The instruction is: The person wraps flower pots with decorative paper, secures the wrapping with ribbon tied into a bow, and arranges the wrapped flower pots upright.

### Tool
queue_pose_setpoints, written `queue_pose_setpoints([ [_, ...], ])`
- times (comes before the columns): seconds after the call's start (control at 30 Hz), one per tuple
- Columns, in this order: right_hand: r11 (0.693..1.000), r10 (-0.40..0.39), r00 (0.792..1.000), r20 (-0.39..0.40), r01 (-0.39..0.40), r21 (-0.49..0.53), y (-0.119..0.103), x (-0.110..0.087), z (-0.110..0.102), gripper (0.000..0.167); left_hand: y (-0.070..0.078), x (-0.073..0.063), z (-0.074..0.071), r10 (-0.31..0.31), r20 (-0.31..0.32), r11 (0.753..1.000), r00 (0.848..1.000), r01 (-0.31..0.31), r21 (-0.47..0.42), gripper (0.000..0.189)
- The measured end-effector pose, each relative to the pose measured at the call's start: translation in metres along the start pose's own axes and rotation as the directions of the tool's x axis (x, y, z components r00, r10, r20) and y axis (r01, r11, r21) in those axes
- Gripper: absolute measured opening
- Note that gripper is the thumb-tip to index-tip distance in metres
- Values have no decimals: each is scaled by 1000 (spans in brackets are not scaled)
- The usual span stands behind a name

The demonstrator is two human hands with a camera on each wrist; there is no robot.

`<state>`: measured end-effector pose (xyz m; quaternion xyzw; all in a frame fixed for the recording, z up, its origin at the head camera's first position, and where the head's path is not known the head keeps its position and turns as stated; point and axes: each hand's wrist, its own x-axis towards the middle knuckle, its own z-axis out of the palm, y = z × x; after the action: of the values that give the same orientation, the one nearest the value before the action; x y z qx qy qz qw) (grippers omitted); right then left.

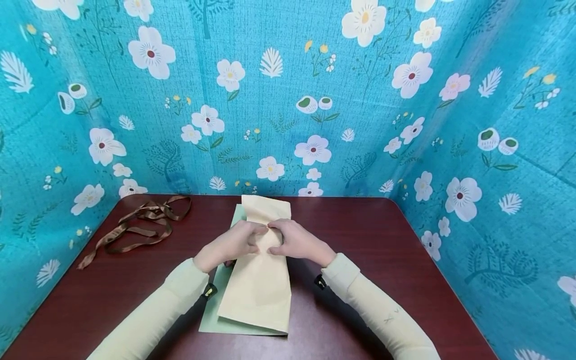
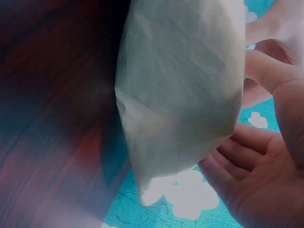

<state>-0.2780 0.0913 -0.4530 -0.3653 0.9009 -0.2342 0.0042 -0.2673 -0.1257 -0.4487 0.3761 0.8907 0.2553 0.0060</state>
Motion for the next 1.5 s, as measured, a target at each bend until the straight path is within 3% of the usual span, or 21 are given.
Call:
queue_pose_setpoints([
  [0.13,998,56,998,-5,-57,-25,0,6,1,54,2,-2,1,-18,-12,997,1000,19,70,41],
  [0.3,990,120,992,-31,-122,-74,-2,8,3,55,4,-6,8,39,-80,982,996,-24,189,40],
  [0.4,985,123,990,-72,-130,-111,-6,8,5,46,4,-8,13,94,-154,957,984,-47,288,32],
  [0.53,970,125,981,-150,-152,-189,-9,9,8,42,7,-8,18,106,-249,926,963,-5,377,24],
  [0.67,948,129,968,-214,-183,-260,-12,9,14,48,12,-8,23,58,-305,938,951,53,342,24],
  [0.83,929,107,963,-246,-185,-321,-16,8,16,49,19,-9,25,44,-312,969,949,36,246,28],
  [0.93,926,108,969,-224,-179,-331,-16,5,13,48,21,-10,25,55,-286,979,957,5,206,28],
  [1.1,943,87,984,-158,-133,-305,-15,0,8,51,19,-11,26,23,-233,989,972,13,150,33],
  [1.5,960,77,995,-68,-93,-264,-17,-8,-1,48,18,-17,26,-41,-204,992,978,64,106,35],
])
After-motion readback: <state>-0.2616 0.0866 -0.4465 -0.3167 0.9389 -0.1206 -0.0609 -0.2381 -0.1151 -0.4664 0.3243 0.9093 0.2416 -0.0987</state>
